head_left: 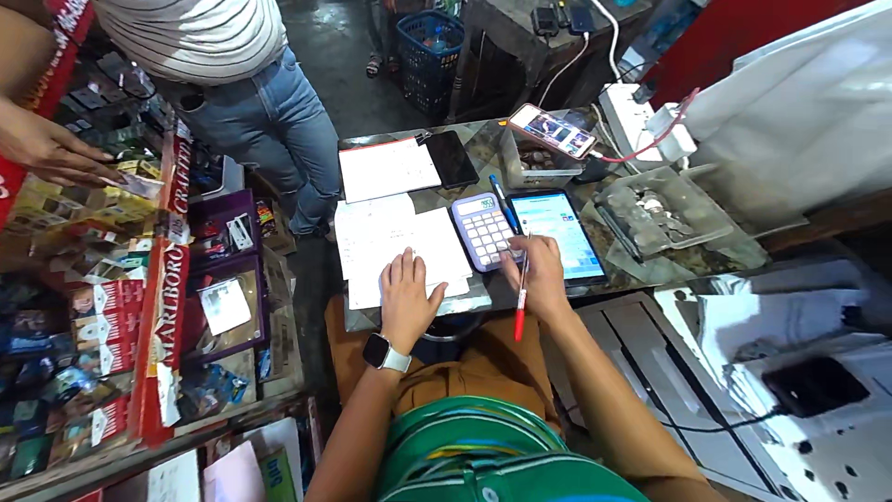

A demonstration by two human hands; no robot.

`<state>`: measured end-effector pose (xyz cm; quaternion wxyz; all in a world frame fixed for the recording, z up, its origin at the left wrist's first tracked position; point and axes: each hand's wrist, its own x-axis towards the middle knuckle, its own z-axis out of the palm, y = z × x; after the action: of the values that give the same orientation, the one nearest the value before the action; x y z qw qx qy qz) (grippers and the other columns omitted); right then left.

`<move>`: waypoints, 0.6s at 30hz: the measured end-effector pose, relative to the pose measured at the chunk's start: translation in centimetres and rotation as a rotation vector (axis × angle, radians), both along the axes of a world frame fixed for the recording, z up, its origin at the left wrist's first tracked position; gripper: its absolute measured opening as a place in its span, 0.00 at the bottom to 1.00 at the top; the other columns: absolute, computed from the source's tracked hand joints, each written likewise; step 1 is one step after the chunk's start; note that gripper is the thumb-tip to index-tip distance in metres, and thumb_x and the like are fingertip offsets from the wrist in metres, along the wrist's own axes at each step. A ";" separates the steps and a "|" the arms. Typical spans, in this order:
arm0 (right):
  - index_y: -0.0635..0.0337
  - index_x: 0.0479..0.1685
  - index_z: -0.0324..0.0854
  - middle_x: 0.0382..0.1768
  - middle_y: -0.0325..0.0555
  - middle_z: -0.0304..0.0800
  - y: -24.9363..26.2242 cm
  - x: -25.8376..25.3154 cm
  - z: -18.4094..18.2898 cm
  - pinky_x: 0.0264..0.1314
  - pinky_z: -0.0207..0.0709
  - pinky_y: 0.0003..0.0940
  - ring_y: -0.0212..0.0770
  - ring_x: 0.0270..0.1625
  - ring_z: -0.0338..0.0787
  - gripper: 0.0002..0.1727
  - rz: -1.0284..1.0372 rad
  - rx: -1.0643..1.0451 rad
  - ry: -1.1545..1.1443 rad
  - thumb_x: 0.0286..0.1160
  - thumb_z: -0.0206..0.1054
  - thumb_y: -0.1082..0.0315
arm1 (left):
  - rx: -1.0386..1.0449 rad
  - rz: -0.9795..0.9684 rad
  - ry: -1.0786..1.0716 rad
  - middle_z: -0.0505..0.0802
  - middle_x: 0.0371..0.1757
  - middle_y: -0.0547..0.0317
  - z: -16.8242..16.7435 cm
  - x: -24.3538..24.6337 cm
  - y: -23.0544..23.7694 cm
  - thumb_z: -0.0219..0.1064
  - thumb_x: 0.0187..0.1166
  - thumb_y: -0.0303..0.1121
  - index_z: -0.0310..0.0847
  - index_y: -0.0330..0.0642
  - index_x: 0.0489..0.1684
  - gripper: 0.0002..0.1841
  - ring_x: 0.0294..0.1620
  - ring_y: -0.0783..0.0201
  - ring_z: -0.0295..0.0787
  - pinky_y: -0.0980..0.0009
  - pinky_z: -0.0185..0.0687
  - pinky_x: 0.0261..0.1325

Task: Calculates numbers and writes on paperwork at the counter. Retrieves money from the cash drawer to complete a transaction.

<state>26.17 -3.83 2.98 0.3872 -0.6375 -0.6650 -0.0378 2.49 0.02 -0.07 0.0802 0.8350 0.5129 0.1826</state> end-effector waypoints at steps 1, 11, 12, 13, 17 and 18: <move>0.69 0.47 0.85 0.52 0.62 0.92 0.4 0.4 0.4 0.64 0.77 0.61 0.67 0.59 0.87 0.16 0.013 -0.027 0.003 0.79 0.65 0.62 | -0.005 0.004 0.001 0.78 0.82 0.37 0.0 0.0 0.0 0.54 0.84 0.61 0.80 0.33 0.73 0.37 0.82 0.38 0.73 0.39 0.60 0.83; 0.62 0.44 0.87 0.45 0.55 0.94 0.8 1.0 -0.4 0.74 0.63 0.69 0.66 0.64 0.86 0.24 0.098 -0.161 -0.159 0.84 0.61 0.47 | 0.001 0.015 -0.017 0.79 0.81 0.40 0.0 -0.1 0.1 0.55 0.84 0.59 0.81 0.34 0.72 0.35 0.82 0.39 0.73 0.40 0.61 0.83; 0.62 0.44 0.88 0.47 0.55 0.94 0.5 1.0 -0.6 0.73 0.63 0.69 0.65 0.65 0.86 0.24 0.104 -0.172 -0.175 0.83 0.61 0.47 | -0.001 0.016 -0.018 0.79 0.81 0.40 0.0 -0.1 0.0 0.55 0.84 0.59 0.81 0.34 0.72 0.35 0.82 0.39 0.73 0.40 0.60 0.84; 0.61 0.44 0.88 0.47 0.54 0.94 0.1 1.0 -0.7 0.73 0.63 0.69 0.65 0.65 0.86 0.25 0.110 -0.171 -0.184 0.83 0.61 0.46 | -0.004 0.016 -0.018 0.79 0.81 0.40 0.0 -0.1 0.0 0.56 0.84 0.59 0.81 0.35 0.73 0.35 0.83 0.40 0.73 0.40 0.60 0.84; 0.59 0.41 0.88 0.43 0.53 0.94 -1.0 0.1 -0.3 0.72 0.64 0.66 0.62 0.61 0.87 0.25 0.167 -0.136 -0.194 0.83 0.60 0.44 | -0.012 0.020 -0.011 0.79 0.81 0.41 0.1 -0.1 0.0 0.55 0.84 0.59 0.81 0.35 0.72 0.35 0.82 0.40 0.73 0.41 0.60 0.83; 0.59 0.40 0.88 0.42 0.53 0.94 -0.7 -0.1 -0.1 0.71 0.65 0.67 0.63 0.60 0.88 0.26 0.172 -0.140 -0.203 0.83 0.61 0.44 | -0.009 0.022 -0.010 0.79 0.81 0.41 0.1 -0.1 0.0 0.55 0.84 0.59 0.81 0.35 0.72 0.35 0.82 0.40 0.73 0.41 0.60 0.84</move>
<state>26.11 -4.57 2.89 0.2745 -0.5963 -0.7540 -0.0224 2.41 0.06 0.01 0.0848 0.8280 0.5224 0.1854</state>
